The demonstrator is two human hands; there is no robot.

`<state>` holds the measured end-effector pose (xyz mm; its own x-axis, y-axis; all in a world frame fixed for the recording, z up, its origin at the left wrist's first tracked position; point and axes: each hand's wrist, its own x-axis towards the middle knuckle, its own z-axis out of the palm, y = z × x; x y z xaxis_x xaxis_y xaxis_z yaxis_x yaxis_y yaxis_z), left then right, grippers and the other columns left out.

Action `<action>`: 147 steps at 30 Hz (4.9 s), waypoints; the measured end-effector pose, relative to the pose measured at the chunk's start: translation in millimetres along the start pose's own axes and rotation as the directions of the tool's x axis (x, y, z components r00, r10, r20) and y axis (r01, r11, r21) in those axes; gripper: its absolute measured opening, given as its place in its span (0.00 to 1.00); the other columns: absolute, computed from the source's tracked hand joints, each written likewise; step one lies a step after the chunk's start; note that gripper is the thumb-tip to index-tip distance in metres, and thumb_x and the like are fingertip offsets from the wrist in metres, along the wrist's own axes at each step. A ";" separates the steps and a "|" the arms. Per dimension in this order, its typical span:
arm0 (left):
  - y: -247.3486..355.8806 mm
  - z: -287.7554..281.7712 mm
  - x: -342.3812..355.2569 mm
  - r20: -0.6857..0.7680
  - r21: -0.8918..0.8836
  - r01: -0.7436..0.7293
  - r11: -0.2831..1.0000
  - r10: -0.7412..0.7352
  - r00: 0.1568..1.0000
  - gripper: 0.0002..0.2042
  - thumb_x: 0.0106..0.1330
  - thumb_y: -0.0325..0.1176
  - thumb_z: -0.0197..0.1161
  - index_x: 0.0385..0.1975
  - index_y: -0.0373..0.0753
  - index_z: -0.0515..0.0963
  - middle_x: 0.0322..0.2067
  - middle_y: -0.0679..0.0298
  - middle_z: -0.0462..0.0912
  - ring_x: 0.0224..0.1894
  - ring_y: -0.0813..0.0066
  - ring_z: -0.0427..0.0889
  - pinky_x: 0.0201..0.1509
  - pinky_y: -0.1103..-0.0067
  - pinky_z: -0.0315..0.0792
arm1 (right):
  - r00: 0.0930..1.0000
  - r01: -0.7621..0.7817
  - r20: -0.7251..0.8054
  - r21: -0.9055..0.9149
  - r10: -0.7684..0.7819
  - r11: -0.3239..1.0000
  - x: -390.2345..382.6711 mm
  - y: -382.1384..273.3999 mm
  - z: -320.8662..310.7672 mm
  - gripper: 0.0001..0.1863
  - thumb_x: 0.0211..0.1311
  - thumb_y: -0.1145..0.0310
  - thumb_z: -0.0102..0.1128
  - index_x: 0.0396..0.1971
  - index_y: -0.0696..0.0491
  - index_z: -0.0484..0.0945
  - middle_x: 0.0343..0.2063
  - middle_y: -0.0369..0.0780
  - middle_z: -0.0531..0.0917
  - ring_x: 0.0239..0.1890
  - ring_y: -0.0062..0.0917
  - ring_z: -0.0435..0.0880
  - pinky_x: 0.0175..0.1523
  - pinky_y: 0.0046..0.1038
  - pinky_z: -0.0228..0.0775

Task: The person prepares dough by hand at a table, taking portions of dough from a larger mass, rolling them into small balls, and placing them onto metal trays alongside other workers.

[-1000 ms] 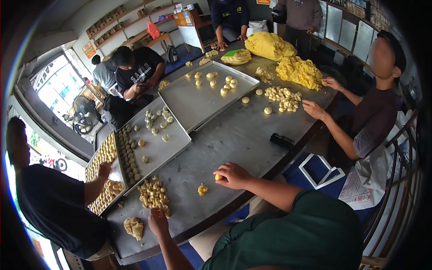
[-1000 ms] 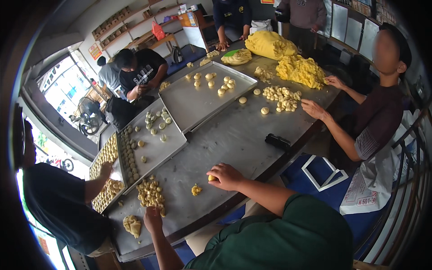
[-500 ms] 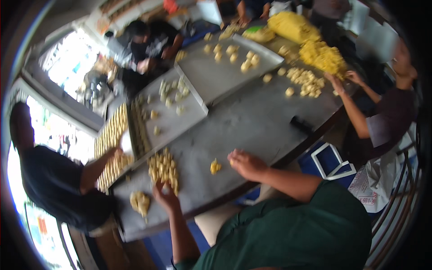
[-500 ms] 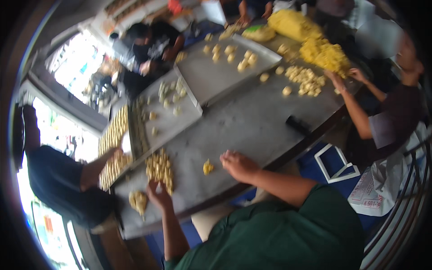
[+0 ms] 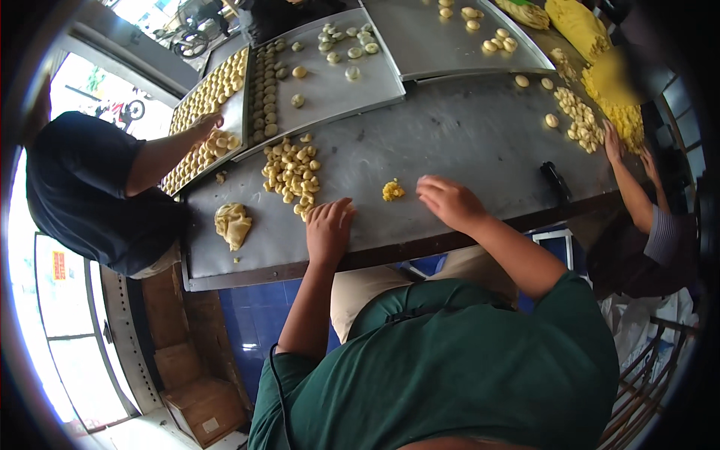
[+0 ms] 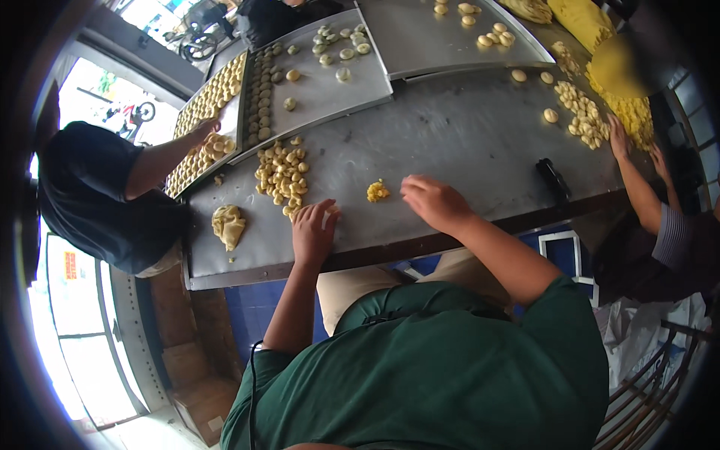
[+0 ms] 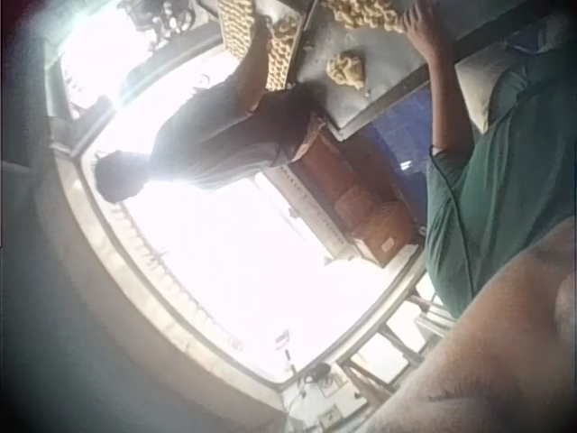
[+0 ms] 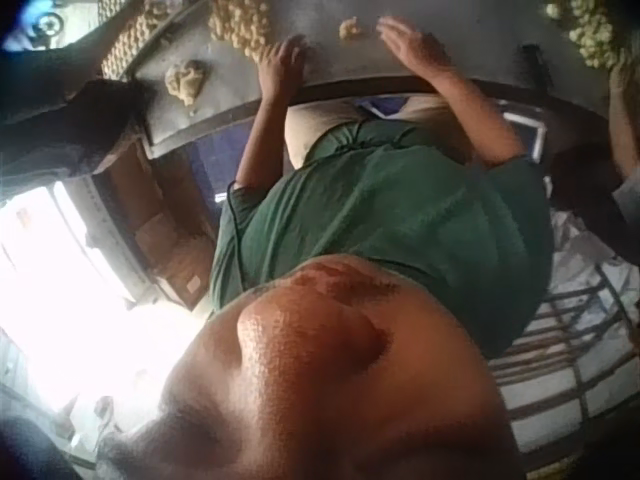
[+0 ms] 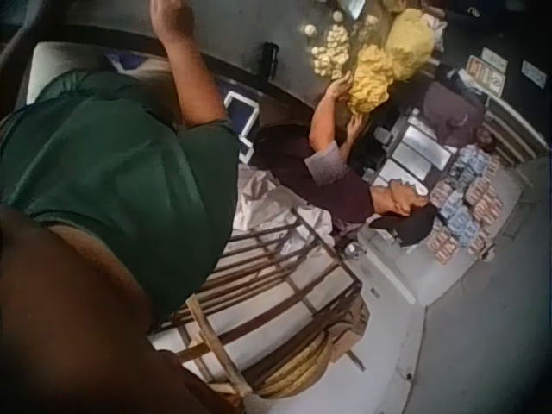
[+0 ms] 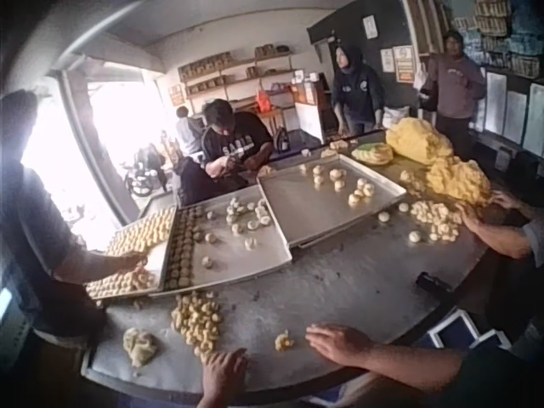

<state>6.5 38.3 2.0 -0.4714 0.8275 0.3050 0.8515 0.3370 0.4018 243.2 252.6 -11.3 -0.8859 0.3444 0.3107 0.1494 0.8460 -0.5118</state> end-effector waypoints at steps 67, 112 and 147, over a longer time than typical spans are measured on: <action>-9.3 0.9 0.2 0.000 -0.063 0.103 0.993 -0.103 0.995 0.08 0.69 0.39 0.68 0.42 0.47 0.88 0.47 0.65 0.90 0.57 0.64 0.85 0.66 0.67 0.70 | 0.816 -0.160 -0.487 0.330 0.312 0.931 15.7 12.8 5.2 0.04 0.66 0.75 0.69 0.39 0.54 0.84 0.35 0.40 0.86 0.35 0.29 0.85 0.43 0.30 0.77; -22.5 -4.6 8.7 0.105 0.165 0.107 0.980 -0.125 0.987 0.08 0.72 0.41 0.63 0.38 0.45 0.81 0.43 0.61 0.83 0.52 0.53 0.80 0.54 0.58 0.69 | 0.934 -0.061 -0.354 -0.272 -0.041 0.960 16.9 -6.2 18.4 0.17 0.63 0.64 0.71 0.52 0.42 0.87 0.50 0.37 0.87 0.47 0.33 0.83 0.57 0.36 0.74; 66.1 -20.2 10.5 0.413 -0.379 0.225 0.897 -0.054 0.909 0.22 0.52 0.41 0.81 0.40 0.33 0.83 0.35 0.47 0.88 0.41 0.54 0.91 0.43 0.67 0.81 | 0.985 0.017 -0.165 0.359 0.045 0.933 9.3 -92.9 2.5 0.08 0.62 0.65 0.70 0.40 0.46 0.87 0.40 0.35 0.89 0.48 0.34 0.85 0.61 0.41 0.70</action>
<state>53.2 60.3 49.2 -0.3794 0.9197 -0.1011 0.5708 0.3186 0.7568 220.0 176.2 37.2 -0.7939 0.4447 0.4147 -0.0333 0.6492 -0.7598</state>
